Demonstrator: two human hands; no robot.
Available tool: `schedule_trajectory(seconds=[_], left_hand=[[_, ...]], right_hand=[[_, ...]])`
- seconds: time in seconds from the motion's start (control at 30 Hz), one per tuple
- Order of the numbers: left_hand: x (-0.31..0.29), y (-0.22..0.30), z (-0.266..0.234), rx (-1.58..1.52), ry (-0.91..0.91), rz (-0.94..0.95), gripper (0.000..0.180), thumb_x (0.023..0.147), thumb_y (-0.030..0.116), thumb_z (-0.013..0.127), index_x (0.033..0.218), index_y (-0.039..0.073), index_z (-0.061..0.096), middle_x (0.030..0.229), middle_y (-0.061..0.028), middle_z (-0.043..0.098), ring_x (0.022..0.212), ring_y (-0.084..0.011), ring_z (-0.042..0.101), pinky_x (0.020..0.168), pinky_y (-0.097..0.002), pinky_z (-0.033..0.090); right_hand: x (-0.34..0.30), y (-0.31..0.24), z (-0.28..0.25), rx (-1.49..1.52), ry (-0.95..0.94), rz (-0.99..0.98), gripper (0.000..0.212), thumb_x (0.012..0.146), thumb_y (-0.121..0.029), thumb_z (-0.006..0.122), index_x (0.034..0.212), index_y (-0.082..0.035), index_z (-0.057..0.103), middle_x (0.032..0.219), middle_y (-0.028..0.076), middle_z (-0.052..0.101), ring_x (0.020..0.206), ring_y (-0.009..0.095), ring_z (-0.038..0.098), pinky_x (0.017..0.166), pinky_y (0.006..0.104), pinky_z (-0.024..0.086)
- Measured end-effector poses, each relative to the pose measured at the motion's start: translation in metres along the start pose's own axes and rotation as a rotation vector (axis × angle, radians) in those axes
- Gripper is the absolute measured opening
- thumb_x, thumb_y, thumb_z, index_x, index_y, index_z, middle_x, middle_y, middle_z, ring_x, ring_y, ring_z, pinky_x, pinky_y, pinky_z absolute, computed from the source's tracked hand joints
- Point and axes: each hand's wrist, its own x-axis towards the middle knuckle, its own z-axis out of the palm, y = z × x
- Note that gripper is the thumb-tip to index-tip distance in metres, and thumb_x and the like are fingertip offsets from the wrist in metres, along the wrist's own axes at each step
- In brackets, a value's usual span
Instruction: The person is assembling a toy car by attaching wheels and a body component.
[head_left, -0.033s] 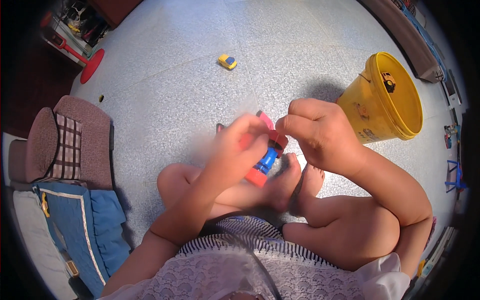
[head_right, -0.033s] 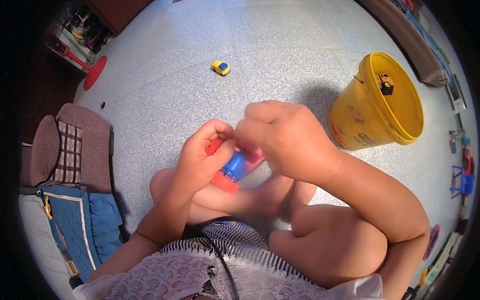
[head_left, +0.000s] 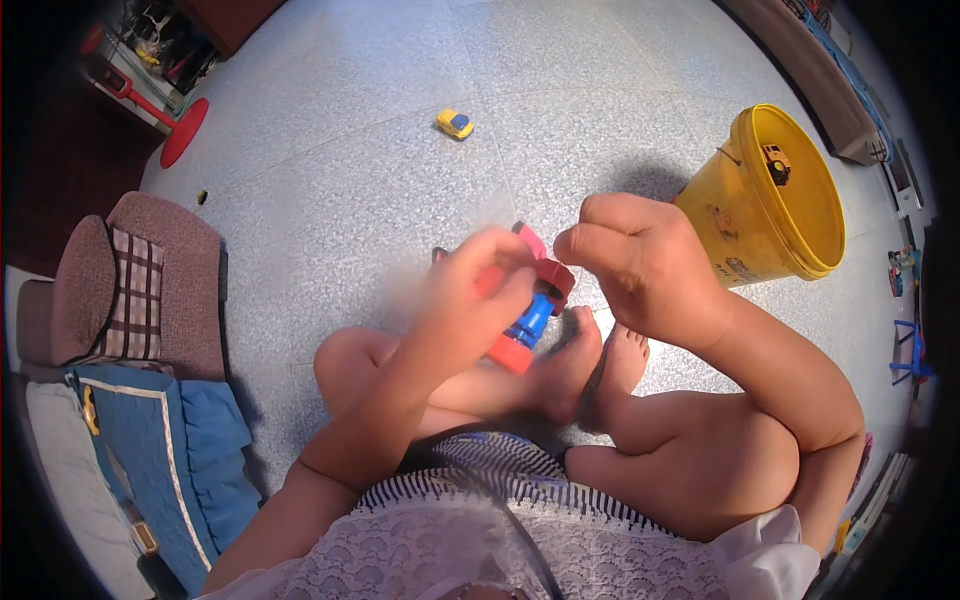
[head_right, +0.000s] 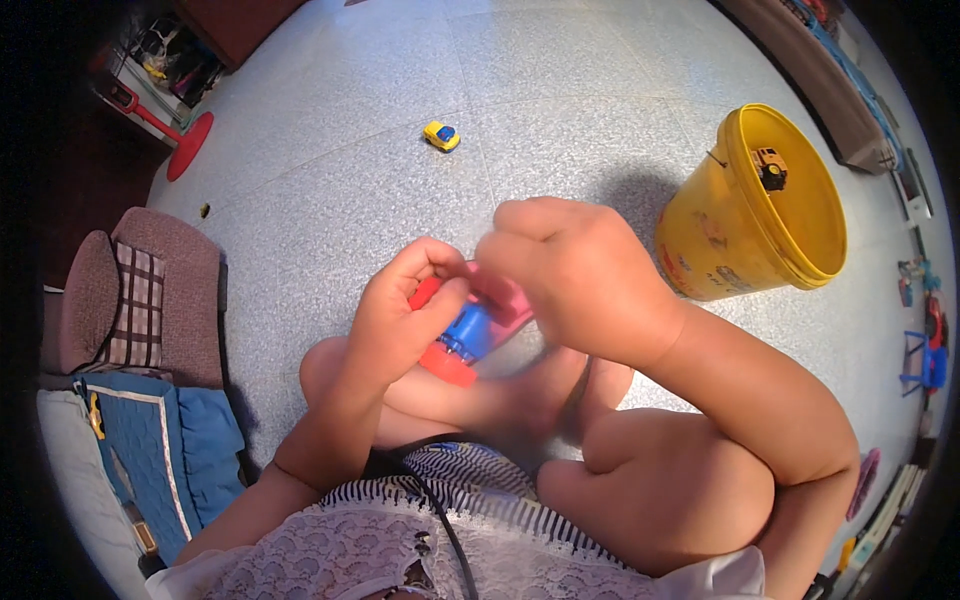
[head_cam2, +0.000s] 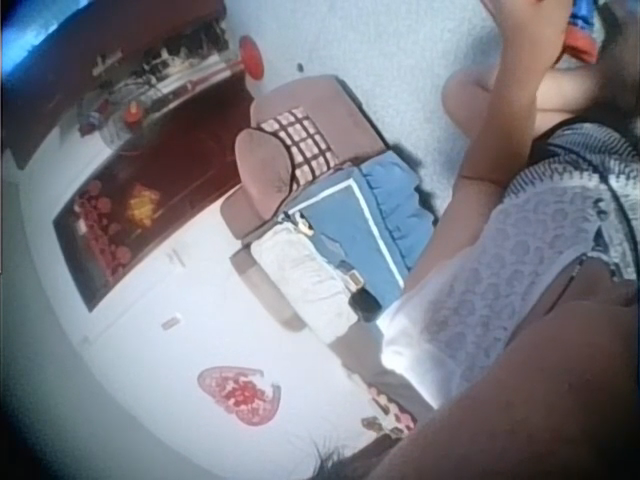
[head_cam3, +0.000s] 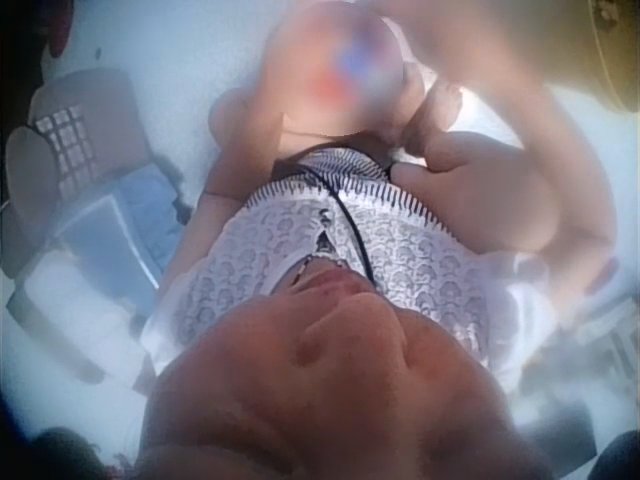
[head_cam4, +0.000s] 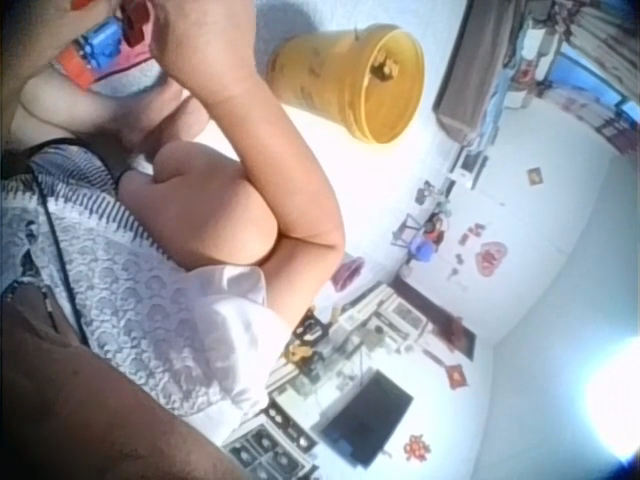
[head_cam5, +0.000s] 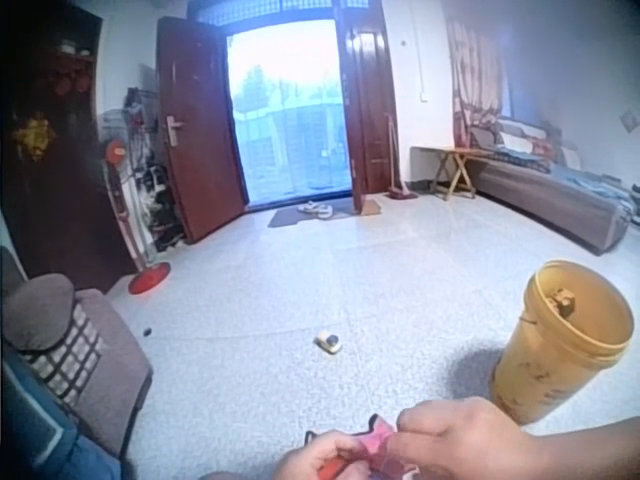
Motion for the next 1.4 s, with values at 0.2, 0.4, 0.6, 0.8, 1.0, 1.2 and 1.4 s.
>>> schedule_trajectory(seconds=[0.2,0.4,0.6,0.8,1.0,1.2,1.4], left_hand=[[0.004,0.003,-0.007,-0.001,-0.039,0.0,0.011,0.098,-0.004,0.062,0.108,0.001,0.062,0.102,-0.0017,0.063,0.098,-0.0073,0.06,0.088,-0.0244,0.05],[0.007,0.004,-0.008,0.092,-0.066,0.11,0.013,0.093,-0.006,0.068,0.105,-0.002,0.066,0.109,-0.0051,0.057,0.104,-0.0103,0.059,0.091,-0.0258,0.049],[0.011,0.017,-0.006,0.181,-0.112,0.08,0.011,0.093,-0.004,0.07,0.103,-0.004,0.067,0.11,-0.0053,0.057,0.103,-0.0121,0.06,0.09,-0.0263,0.05],[0.012,0.01,-0.007,0.061,-0.099,0.008,0.007,0.096,-0.002,0.067,0.102,-0.004,0.065,0.108,-0.0055,0.056,0.101,-0.0117,0.06,0.091,-0.0266,0.05],[0.013,0.004,-0.004,0.086,-0.071,0.077,0.005,0.099,-0.001,0.064,0.101,-0.002,0.061,0.106,-0.0046,0.055,0.098,-0.0102,0.057,0.089,-0.0262,0.049],[0.012,-0.006,-0.013,0.023,-0.061,0.037,0.004,0.104,0.006,0.06,0.103,0.004,0.058,0.099,0.0002,0.057,0.095,-0.0065,0.056,0.084,-0.0228,0.047],[0.01,-0.003,-0.009,-0.194,-0.053,-0.127,0.004,0.105,0.01,0.06,0.104,0.006,0.059,0.096,0.0017,0.062,0.088,-0.0039,0.058,0.08,-0.0209,0.048]], right_hand=[[-0.001,0.001,0.002,0.012,0.075,0.09,0.019,0.068,-0.002,0.07,0.083,-0.011,0.062,0.077,0.006,0.054,0.071,0.029,0.062,0.057,0.0407,0.051],[0.002,0.0,0.003,0.024,0.084,0.089,0.018,0.069,-0.005,0.072,0.083,-0.011,0.062,0.076,0.006,0.054,0.069,0.028,0.061,0.056,0.0399,0.05],[0.005,0.001,0.009,-0.079,0.11,-0.064,0.018,0.069,-0.01,0.073,0.083,-0.012,0.063,0.075,0.004,0.051,0.069,0.025,0.059,0.055,0.0376,0.05],[0.005,0.0,0.004,-0.128,0.116,-0.065,0.02,0.068,-0.011,0.073,0.084,-0.011,0.062,0.077,0.005,0.052,0.07,0.026,0.06,0.055,0.0386,0.051],[0.003,0.003,0.008,0.009,0.089,0.092,0.021,0.07,-0.01,0.074,0.081,-0.009,0.056,0.078,0.007,0.054,0.069,0.029,0.061,0.057,0.0416,0.051],[0.001,0.003,0.0,0.093,0.0,0.26,0.011,0.086,0.006,0.068,0.092,-0.003,0.064,0.084,0.011,0.059,0.074,0.031,0.062,0.065,0.037,0.051],[-0.004,0.007,0.003,0.296,0.131,0.301,0.008,0.087,0.002,0.064,0.091,-0.004,0.062,0.086,0.015,0.061,0.08,0.037,0.064,0.069,0.0433,0.051]])
